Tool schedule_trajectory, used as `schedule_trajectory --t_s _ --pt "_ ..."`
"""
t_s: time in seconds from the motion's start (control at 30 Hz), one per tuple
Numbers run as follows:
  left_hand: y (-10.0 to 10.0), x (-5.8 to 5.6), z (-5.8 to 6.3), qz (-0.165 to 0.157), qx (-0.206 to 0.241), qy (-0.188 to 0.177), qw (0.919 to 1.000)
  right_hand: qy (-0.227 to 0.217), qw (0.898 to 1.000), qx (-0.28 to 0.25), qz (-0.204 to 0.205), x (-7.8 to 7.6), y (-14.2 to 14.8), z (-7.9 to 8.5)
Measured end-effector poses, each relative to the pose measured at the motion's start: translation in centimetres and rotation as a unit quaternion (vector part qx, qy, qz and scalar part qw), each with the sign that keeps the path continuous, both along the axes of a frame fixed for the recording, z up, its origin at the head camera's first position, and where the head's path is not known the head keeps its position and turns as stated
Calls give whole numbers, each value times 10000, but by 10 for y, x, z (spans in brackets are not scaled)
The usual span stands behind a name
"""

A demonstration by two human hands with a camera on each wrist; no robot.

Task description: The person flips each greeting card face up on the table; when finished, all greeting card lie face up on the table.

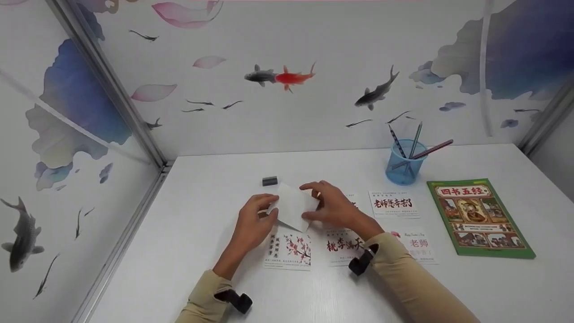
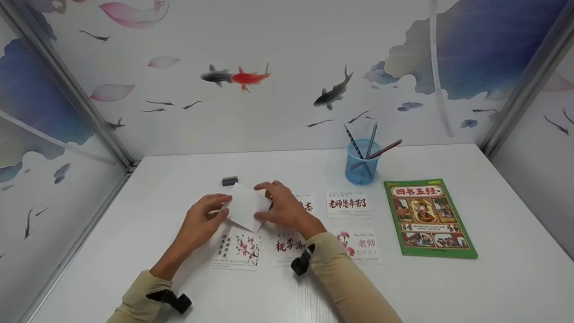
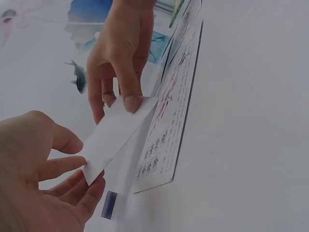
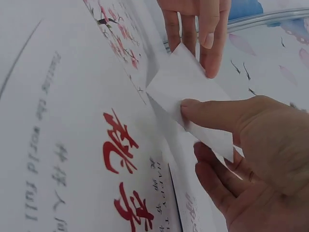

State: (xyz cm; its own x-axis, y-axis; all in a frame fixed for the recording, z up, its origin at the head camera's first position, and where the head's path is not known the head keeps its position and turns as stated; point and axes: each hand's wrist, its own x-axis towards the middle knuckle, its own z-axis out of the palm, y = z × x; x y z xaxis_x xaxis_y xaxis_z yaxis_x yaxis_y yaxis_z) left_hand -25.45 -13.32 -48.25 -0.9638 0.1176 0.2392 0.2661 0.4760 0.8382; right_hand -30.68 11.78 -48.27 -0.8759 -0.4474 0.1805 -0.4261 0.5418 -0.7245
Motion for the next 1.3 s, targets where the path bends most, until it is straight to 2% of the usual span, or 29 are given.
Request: schedule_trajectory --t_s 0.13,0.27,0.37,0.47,0.6,0.67,0.73,0.87,1.0,1.07,1.13,1.23,1.3 --pt "1 0 -2 -36 69 22 10000 -103 9945 -1034 -139 4 3 6" --pt "4 1 -2 -176 133 38 9998 -104 9759 -2127 -466 10 0 12" --pt "10 5 -1 -310 186 -24 9993 46 9688 -2423 -516 15 -5 13" --pt "16 11 2 -629 523 -286 9962 45 9707 -2391 -229 20 -12 14" --pt "22 15 5 -1177 1193 -706 9833 -261 9730 -2256 414 24 -19 13" --pt "23 16 5 -1242 1440 -827 9783 -273 9742 -2168 571 24 -21 12" --pt "22 14 3 -1172 1638 -903 9753 -26 9788 -1989 496 24 -20 10" --pt "16 10 -1 -799 1908 -1134 9718 540 9869 -1515 100 21 -15 8" --pt "14 7 -2 -618 1915 -1302 9708 496 9910 -1240 -49 18 -9 6" --pt "14 6 -1 -716 2043 -1320 9673 448 9917 -1203 -87 16 -7 5" --pt "14 6 0 -896 2296 -1327 9600 488 9917 -1177 -186 15 -7 6" --pt "14 5 2 -1304 2650 -1257 9471 511 9904 -1199 -470 15 -7 7" --pt "15 5 2 -1506 2683 -1201 9439 418 9897 -1218 -625 15 -8 7"
